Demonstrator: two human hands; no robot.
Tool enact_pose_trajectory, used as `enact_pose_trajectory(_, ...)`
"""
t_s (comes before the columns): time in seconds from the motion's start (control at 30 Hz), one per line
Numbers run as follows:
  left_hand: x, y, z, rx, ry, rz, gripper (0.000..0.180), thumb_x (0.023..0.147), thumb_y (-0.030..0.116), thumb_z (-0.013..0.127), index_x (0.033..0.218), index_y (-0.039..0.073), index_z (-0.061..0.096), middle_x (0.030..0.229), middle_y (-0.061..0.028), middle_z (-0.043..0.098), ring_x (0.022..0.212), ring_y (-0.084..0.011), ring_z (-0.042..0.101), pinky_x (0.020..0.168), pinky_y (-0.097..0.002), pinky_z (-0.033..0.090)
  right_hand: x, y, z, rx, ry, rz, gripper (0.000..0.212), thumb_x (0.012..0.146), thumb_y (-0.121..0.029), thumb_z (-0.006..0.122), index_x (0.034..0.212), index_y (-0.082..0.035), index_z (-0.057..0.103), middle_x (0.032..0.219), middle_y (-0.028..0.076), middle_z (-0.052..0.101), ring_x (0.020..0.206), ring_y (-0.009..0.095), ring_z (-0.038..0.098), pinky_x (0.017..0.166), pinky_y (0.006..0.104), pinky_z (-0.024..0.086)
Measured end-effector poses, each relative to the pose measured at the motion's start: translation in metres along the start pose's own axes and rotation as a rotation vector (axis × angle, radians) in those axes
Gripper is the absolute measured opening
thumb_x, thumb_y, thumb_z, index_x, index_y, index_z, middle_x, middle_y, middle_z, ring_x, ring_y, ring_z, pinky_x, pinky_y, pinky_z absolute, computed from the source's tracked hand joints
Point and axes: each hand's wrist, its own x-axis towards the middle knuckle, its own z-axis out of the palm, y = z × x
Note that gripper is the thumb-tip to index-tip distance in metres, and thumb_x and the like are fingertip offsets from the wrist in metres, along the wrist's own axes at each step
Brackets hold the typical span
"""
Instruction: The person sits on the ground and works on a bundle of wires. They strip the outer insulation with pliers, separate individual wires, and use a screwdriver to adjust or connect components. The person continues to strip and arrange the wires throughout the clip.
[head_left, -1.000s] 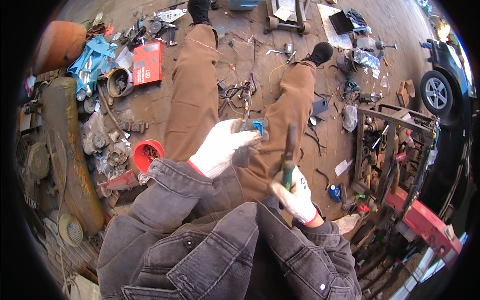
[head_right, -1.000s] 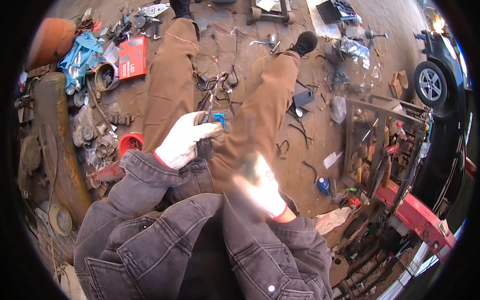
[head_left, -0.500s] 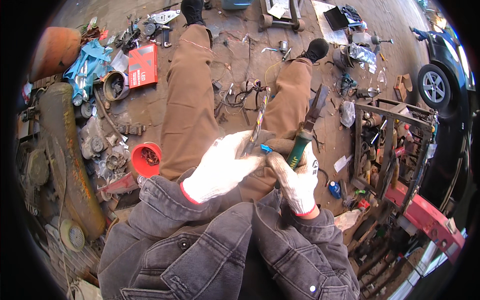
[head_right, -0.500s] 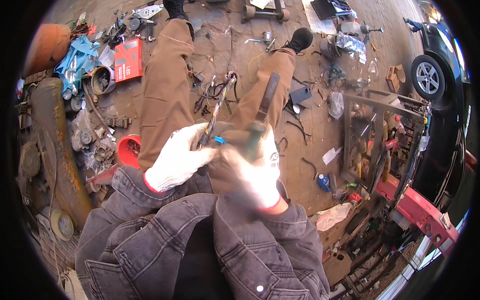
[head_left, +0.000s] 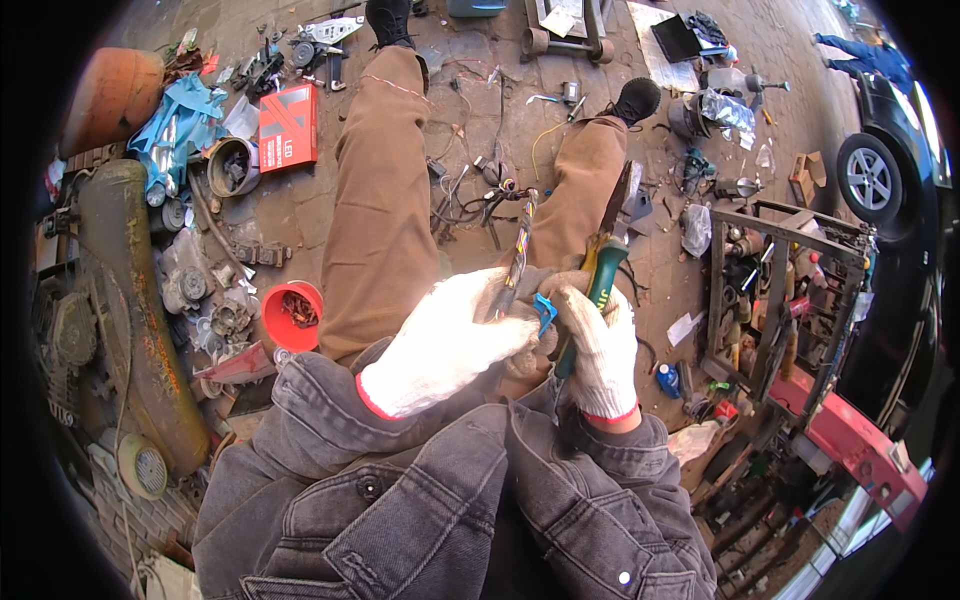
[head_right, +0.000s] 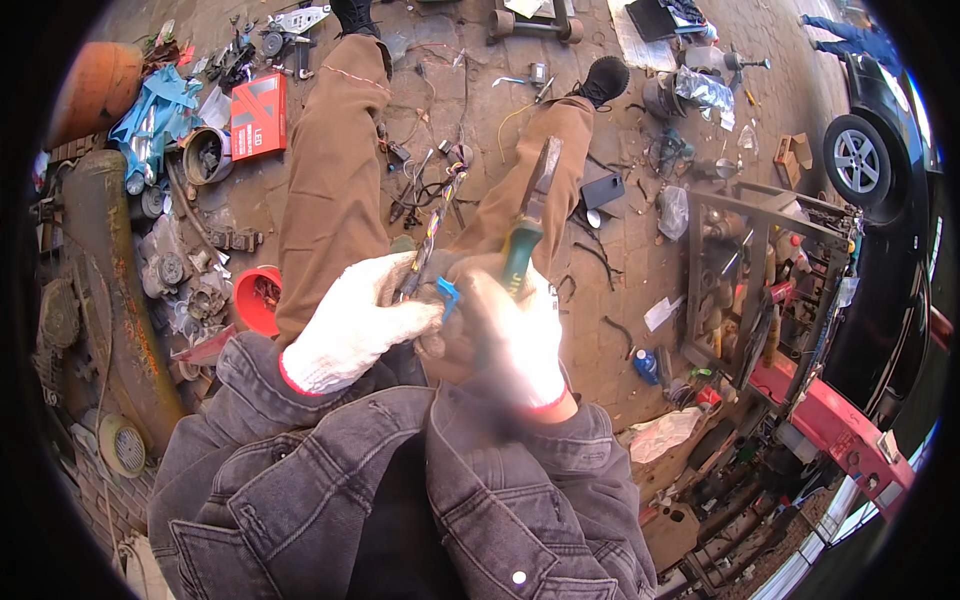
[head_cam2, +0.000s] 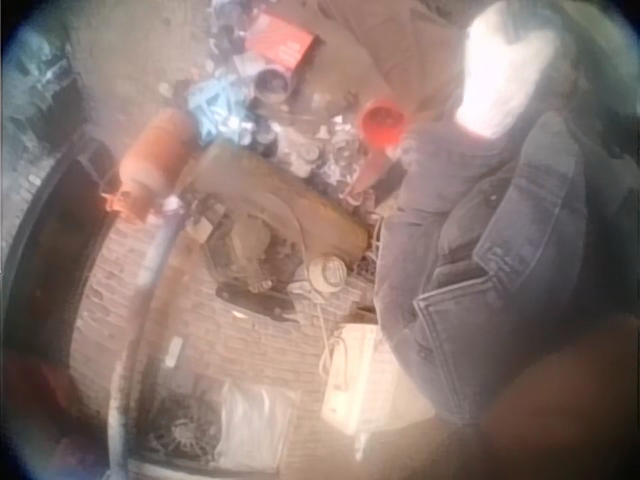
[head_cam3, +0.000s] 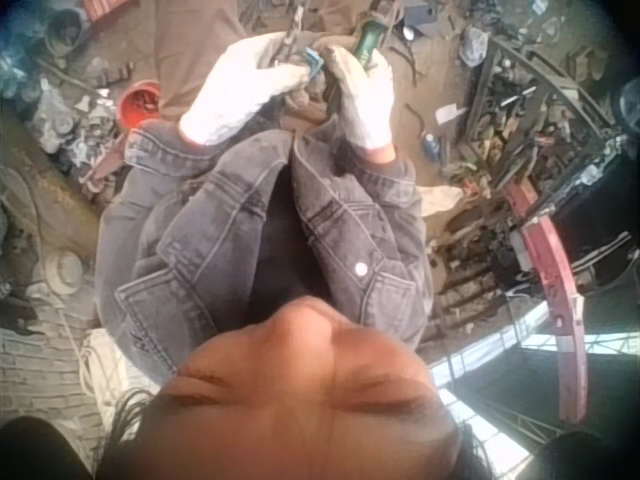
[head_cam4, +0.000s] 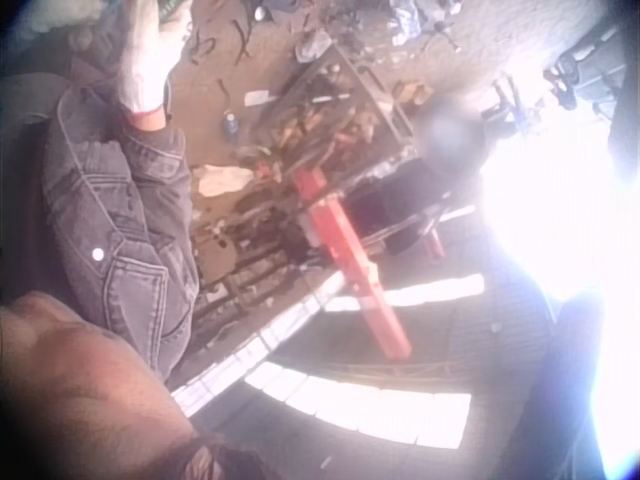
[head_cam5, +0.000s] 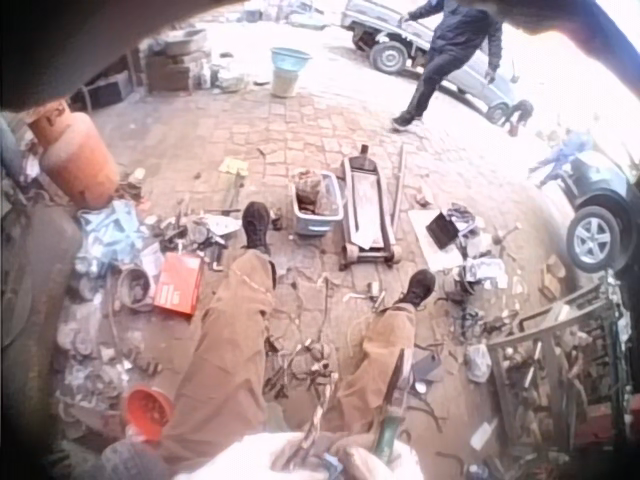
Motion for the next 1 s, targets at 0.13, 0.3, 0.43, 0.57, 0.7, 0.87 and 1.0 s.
enact_pose_trajectory(0.13, 0.003, -0.003, 0.000, 0.090, 0.101, 0.021, 0.039, 0.089, 0.014, 0.068, 0.124, -0.001, 0.065, 0.092, -0.0031, 0.070, 0.083, -0.0045, 0.060, 0.074, -0.0253, 0.051, 0.005, -0.003, 0.005, -0.051, 0.056, 0.017, 0.023, 0.097, -0.020, 0.065, 0.107, 0.001, 0.069, 0.085, 0.003, 0.066, 0.071, 0.009, 0.061, 0.063, 0.0242, 0.049)
enact_pose_trajectory(0.3, 0.007, -0.007, -0.003, 0.313, 0.177, 0.039, 0.040, 0.084, 0.022, 0.072, 0.120, 0.005, 0.068, 0.092, -0.0082, 0.071, 0.078, -0.0119, 0.063, 0.072, -0.0305, 0.052, -0.006, -0.011, 0.002, -0.081, 0.061, 0.111, 0.027, 0.093, -0.014, 0.067, 0.118, -0.002, 0.066, 0.086, 0.001, 0.063, 0.071, 0.009, 0.058, 0.064, 0.0266, 0.049)
enact_pose_trajectory(0.43, 0.010, -0.016, -0.002, 0.556, 0.253, 0.109, 0.037, 0.083, 0.028, 0.073, 0.113, 0.006, 0.068, 0.093, -0.0139, 0.071, 0.082, -0.0253, 0.069, 0.073, -0.0370, 0.053, -0.002, -0.009, -0.002, -0.277, 0.023, -0.043, 0.034, 0.090, -0.009, 0.071, 0.123, -0.003, 0.062, 0.089, 0.001, 0.064, 0.080, 0.012, 0.060, 0.074, 0.0299, 0.051)
enact_pose_trajectory(0.57, 0.009, -0.023, 0.003, 0.844, 0.413, 0.309, 0.035, 0.084, 0.030, 0.072, 0.108, 0.005, 0.067, 0.094, -0.0155, 0.071, 0.087, -0.0309, 0.070, 0.074, -0.0398, 0.053, 0.003, -0.002, 0.000, -0.472, -0.011, -0.183, 0.038, 0.089, -0.009, 0.073, 0.124, -0.005, 0.059, 0.093, 0.003, 0.066, 0.088, 0.015, 0.061, 0.080, 0.0307, 0.051)
enact_pose_trajectory(0.7, 0.007, -0.019, 0.003, 0.573, 0.233, 0.155, 0.029, 0.089, 0.027, 0.068, 0.106, 0.004, 0.068, 0.091, -0.0153, 0.068, 0.085, -0.0328, 0.068, 0.075, -0.0402, 0.053, -0.001, 0.004, 0.006, -0.075, 0.056, -0.263, 0.016, 0.092, -0.002, 0.068, 0.108, 0.000, 0.068, 0.092, 0.005, 0.071, 0.081, 0.011, 0.065, 0.074, 0.0249, 0.053)
enact_pose_trajectory(0.87, 0.006, -0.020, 0.015, 0.463, 0.118, 0.216, 0.027, 0.093, 0.021, 0.067, 0.108, -0.001, 0.066, 0.092, -0.0116, 0.067, 0.084, -0.0224, 0.064, 0.075, -0.0352, 0.052, 0.003, 0.015, 0.009, -0.141, 0.165, -0.359, 0.014, 0.097, -0.008, 0.064, 0.108, 0.000, 0.067, 0.094, 0.005, 0.069, 0.076, 0.011, 0.062, 0.071, 0.0248, 0.050)
enact_pose_trajectory(1.0, 0.015, -0.030, 0.028, 0.430, 0.214, 0.273, 0.033, 0.091, 0.018, 0.070, 0.116, -0.003, 0.064, 0.095, -0.0045, 0.069, 0.087, -0.0082, 0.059, 0.079, -0.0285, 0.051, 0.008, 0.027, 0.012, -0.152, 0.212, -0.449, 0.015, 0.100, -0.013, 0.060, 0.107, -0.001, 0.066, 0.094, 0.003, 0.067, 0.078, 0.010, 0.058, 0.072, 0.0247, 0.048)
